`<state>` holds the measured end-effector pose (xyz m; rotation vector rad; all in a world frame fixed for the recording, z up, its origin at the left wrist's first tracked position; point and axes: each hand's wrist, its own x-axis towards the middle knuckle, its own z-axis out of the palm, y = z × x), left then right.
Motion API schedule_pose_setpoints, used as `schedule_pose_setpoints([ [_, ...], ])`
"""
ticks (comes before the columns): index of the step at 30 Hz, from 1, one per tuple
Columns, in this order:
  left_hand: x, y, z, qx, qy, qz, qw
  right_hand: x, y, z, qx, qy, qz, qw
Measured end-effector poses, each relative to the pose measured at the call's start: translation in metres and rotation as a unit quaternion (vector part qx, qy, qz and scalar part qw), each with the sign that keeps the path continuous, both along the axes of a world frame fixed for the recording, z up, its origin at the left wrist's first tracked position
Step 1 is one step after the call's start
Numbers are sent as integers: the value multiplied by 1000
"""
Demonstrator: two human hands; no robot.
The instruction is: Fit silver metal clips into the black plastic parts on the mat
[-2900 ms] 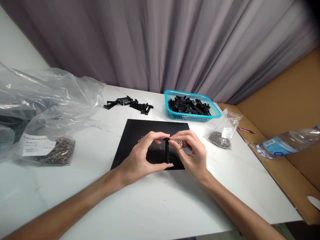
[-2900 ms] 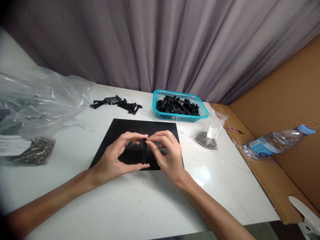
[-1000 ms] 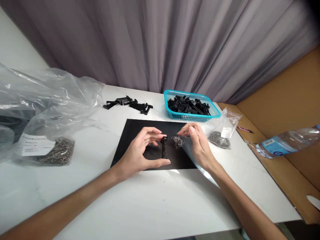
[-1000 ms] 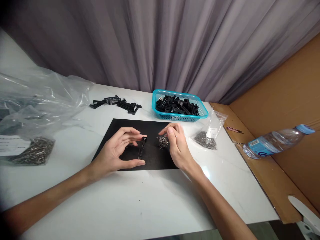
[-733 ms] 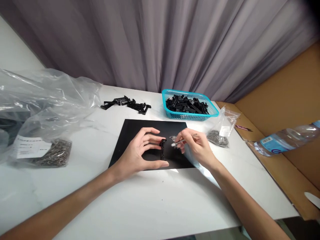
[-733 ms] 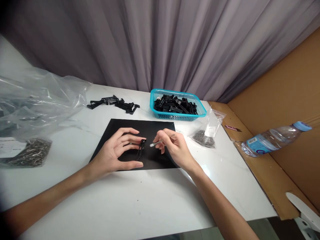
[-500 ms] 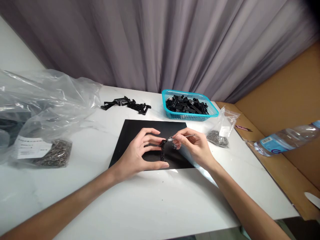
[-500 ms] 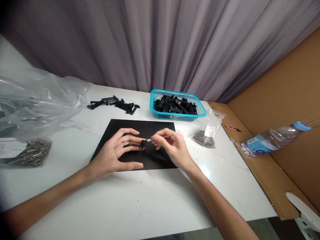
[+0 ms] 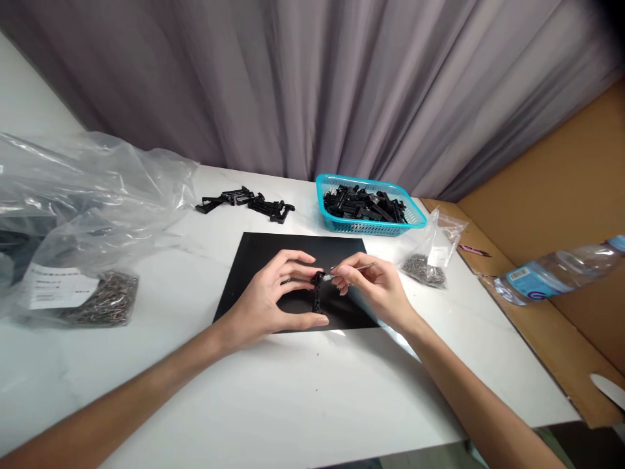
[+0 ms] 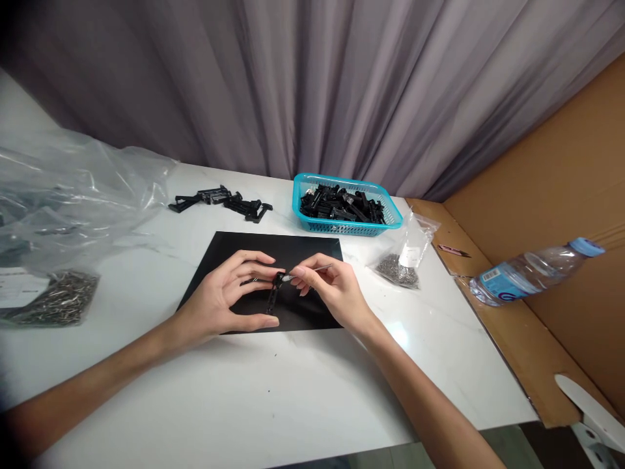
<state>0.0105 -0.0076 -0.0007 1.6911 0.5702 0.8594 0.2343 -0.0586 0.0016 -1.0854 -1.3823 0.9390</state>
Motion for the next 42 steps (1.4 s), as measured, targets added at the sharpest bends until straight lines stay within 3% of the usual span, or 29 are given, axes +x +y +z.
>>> schedule_pose_setpoints([
  [6, 1, -1, 3, 90, 38, 16, 995, 1, -1, 0, -9, 63, 25, 998],
  [11, 0, -7, 6, 237, 101, 85, 962, -5, -2, -2, -33, 110, 62, 991],
  [16, -2, -11, 3, 290, 103, 119, 944, -11, -2, -6, -52, 132, 87, 986],
  [22, -3, -12, 5, 250, 110, 107, 956, -14, -3, -7, -71, 121, 75, 987],
  [28, -1, -8, 13, 105, 77, 129, 983, -18, -8, -3, 57, 29, -96, 993],
  [33, -3, -5, 9, 8, 37, 116, 993, -30, -16, -3, 35, -44, -81, 995],
  [42, -1, -7, 7, 6, 52, 79, 996, -36, -18, -3, 57, -105, -103, 987],
])
